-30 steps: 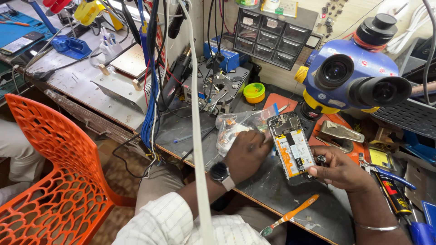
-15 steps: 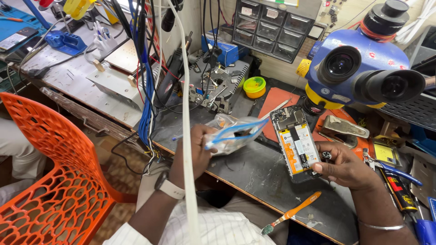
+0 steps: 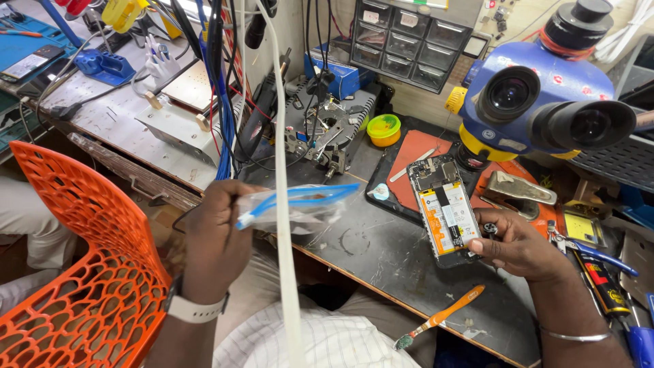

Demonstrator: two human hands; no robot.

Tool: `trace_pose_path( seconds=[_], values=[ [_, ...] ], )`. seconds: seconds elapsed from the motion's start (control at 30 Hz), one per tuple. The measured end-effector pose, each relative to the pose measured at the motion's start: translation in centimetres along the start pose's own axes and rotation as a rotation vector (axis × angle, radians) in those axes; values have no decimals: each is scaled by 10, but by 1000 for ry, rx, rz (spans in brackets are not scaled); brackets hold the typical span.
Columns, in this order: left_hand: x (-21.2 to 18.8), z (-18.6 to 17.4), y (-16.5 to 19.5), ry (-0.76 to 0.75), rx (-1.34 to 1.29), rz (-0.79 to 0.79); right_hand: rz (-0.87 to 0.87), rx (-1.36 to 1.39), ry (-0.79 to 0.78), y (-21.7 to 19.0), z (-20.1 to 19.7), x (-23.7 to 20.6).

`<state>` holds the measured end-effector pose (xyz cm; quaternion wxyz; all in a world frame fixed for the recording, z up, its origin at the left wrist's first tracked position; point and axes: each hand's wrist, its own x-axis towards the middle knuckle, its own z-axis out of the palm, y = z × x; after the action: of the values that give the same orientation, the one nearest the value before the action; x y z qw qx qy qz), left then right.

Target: The person repairs a disassembled smartphone at a workbench, holding the phone body in one hand and using a screwdriver to work on screws and internal components. They reposition the phone repeatedly and pick small parts from the blue mat while working under a microscope.

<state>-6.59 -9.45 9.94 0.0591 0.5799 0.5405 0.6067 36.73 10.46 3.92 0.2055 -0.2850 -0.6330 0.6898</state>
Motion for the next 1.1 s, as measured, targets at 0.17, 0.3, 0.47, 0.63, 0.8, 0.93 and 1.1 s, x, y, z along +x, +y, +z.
trace_pose_path(
  seconds=[0.17,0.3,0.47,0.63,0.8,0.93,1.1],
  values=[
    [-4,-15,14,110,166,29,2,-12,5,-3,3,1],
    [-9,-9,3,140,378,139,-2,-40,1,-6,6,0],
    [-27,26,-29,-21,386,-161,-19,-57,3,-7,4,0],
    [-39,58,-66,-87,362,46,-53,-47,-33,-3,2,-1],
    [-11,69,-80,-134,353,-57,-41,-63,-17,-1,4,0],
    [0,62,-52,-188,493,-139,10,-71,22,-4,6,2],
    [-30,72,-3,-56,554,84,44,-79,5,-11,20,6]
  ],
)
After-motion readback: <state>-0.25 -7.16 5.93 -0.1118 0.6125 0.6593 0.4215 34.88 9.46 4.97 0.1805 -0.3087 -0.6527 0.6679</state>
